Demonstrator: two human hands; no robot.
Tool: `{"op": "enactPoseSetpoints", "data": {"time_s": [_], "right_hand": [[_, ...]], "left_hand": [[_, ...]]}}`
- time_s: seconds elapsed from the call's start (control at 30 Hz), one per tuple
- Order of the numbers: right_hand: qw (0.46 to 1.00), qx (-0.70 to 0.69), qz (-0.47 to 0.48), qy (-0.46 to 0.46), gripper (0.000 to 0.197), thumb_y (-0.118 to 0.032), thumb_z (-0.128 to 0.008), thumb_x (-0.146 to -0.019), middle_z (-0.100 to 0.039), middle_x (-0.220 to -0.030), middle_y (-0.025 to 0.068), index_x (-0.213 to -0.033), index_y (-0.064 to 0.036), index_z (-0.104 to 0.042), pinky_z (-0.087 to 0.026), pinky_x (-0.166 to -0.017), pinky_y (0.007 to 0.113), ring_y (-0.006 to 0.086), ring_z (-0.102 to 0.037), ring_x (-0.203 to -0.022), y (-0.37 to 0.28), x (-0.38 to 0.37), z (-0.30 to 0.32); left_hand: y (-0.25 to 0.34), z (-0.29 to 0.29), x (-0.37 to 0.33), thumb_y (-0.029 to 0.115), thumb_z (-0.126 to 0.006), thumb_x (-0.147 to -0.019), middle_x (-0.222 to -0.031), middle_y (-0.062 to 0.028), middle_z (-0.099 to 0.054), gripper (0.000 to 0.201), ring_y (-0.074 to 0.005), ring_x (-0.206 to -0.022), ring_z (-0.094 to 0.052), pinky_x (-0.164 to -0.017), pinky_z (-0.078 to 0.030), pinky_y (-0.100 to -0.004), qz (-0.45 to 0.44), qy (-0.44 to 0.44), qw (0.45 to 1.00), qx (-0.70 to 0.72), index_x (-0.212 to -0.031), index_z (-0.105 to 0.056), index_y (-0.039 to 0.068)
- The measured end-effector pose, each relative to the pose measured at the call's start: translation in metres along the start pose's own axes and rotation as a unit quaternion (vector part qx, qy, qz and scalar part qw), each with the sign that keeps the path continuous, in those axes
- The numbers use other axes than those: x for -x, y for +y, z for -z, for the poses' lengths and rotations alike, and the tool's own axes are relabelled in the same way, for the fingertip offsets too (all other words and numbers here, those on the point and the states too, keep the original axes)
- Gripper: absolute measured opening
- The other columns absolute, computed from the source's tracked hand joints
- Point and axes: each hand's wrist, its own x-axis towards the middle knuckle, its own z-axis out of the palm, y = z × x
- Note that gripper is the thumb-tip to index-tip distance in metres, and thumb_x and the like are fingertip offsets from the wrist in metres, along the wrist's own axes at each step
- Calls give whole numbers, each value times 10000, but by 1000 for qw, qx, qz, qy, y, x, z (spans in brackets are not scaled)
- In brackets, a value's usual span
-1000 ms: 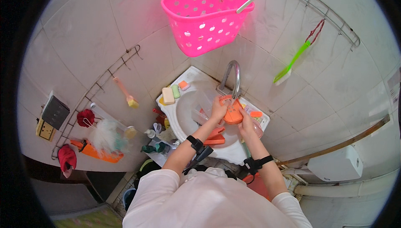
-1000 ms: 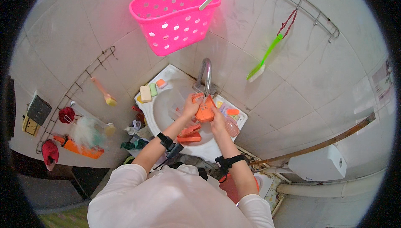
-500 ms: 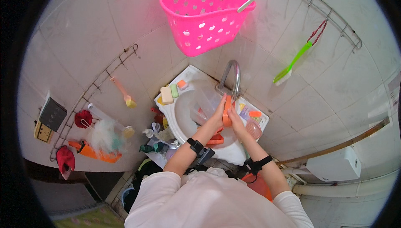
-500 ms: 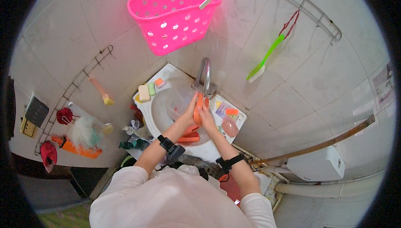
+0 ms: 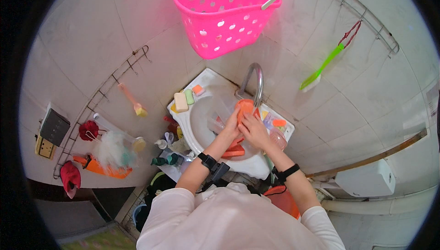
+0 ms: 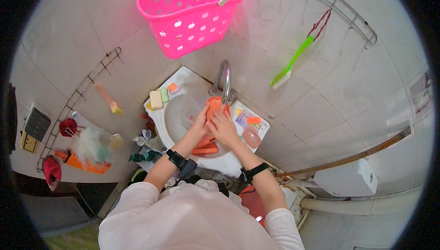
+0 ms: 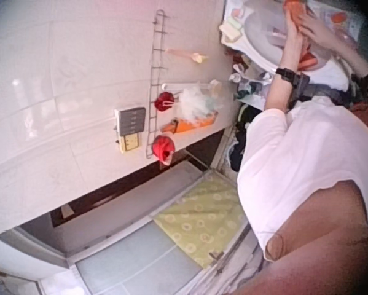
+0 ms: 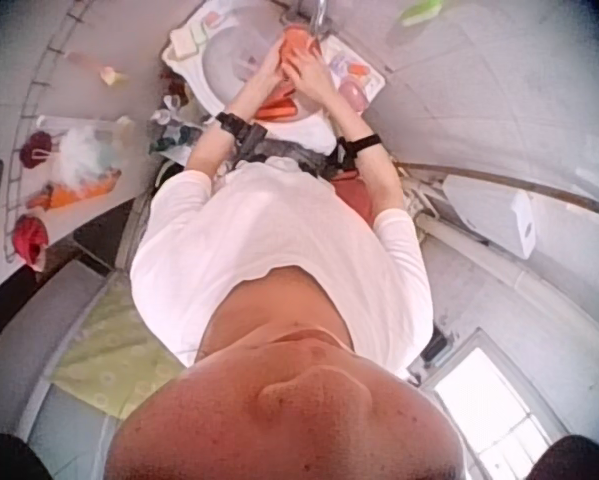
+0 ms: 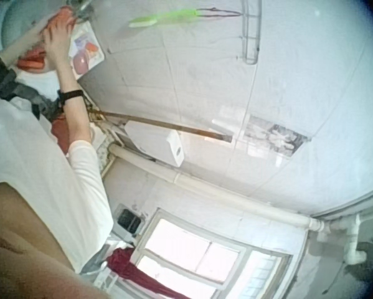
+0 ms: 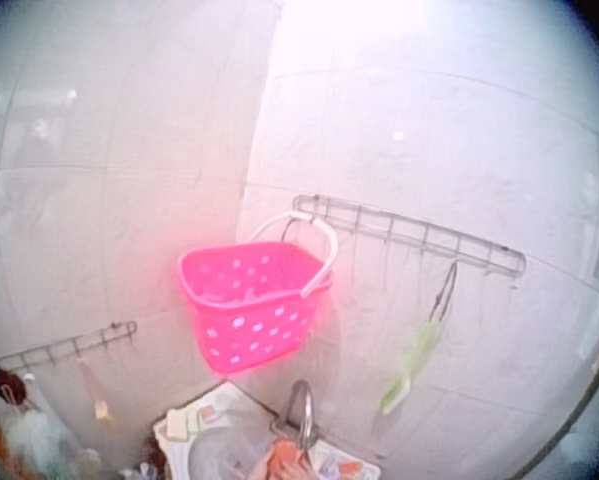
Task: The person scrubs the inner and outer surfaces of plastic food containers and their lids using a handheld brush over a bathroom sink.
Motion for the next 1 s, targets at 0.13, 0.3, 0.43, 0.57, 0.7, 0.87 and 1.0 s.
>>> {"op": "enactPoseSetpoints", "data": {"time_s": [0.13, 0.3, 0.43, 0.57, 0.7, 0.87, 1.0], "right_hand": [[998, 21, -25, 59, 512, -375, -446, -902, -466, -1302, 214, -1203, 32, -525, -229, -1062, 498, 341, -428, -1216, 6, -14, 7], [989, 37, -102, -98, 481, -321, -493, -885, -483, -1290, 197, -1228, 16, -511, -214, -1070, 509, 347, -410, -1235, -12, -9, 32], [976, -13, -95, 197, 559, -254, -592, -834, -517, -1229, 212, -1289, 30, -432, -274, -1041, 474, 352, -465, -1174, -20, 11, 25], [885, -262, -297, 245, 626, -226, -618, -824, -497, -1239, 254, -1325, 51, -363, -358, -991, 386, 329, -492, -1151, 7, 15, 6], [881, -291, -238, 287, 567, -191, -601, -827, -519, -1221, 247, -1298, 52, -400, -393, -956, 334, 307, -521, -1124, 13, 13, 17], [938, -195, -214, 191, 487, -130, -585, -832, -619, -1061, 164, -1276, 19, -454, -456, -861, 307, 198, -593, -961, 30, -3, 56], [932, -216, -251, 150, 469, -168, -616, -797, -650, -941, 193, -1194, 50, -491, -491, -782, 326, 258, -641, -858, 49, -13, 66]], "left_hand": [[-12, -2, -6, 388, -450, -944, -1154, -94, -574, 409, -224, -1039, -564, -918, -452, -380, -50, -51, 997, 14, -1199, -507, 74], [-15, -1, 0, 324, -457, -946, -1178, -104, -550, 372, -232, -1036, -563, -887, -476, -386, -61, 44, 997, 10, -1207, -489, 60], [-25, -13, -7, 104, -523, -897, -1179, -112, -536, 328, -257, -1059, -557, -892, -488, -419, -131, 59, 988, -58, -1212, -446, 56], [-36, -19, -16, 4, -540, -851, -1152, -109, -543, 377, -263, -1081, -547, -905, -488, -426, -140, 110, 983, -32, -1203, -424, 73], [-28, -4, -25, 42, -550, -856, -1024, -86, -593, 306, -225, -929, -618, -719, -538, -357, -163, 134, 974, -83, -1147, -457, 65], [-7, -4, -25, 182, -507, -914, -881, -76, -614, 191, -173, -802, -646, -630, -521, -312, -142, 125, 891, -412, -1052, -502, 50], [4, -10, -22, 125, -507, -869, -961, -112, -626, 167, -202, -776, -627, -627, -497, -352, -163, 82, 700, -690, -984, -549, 12]]}}
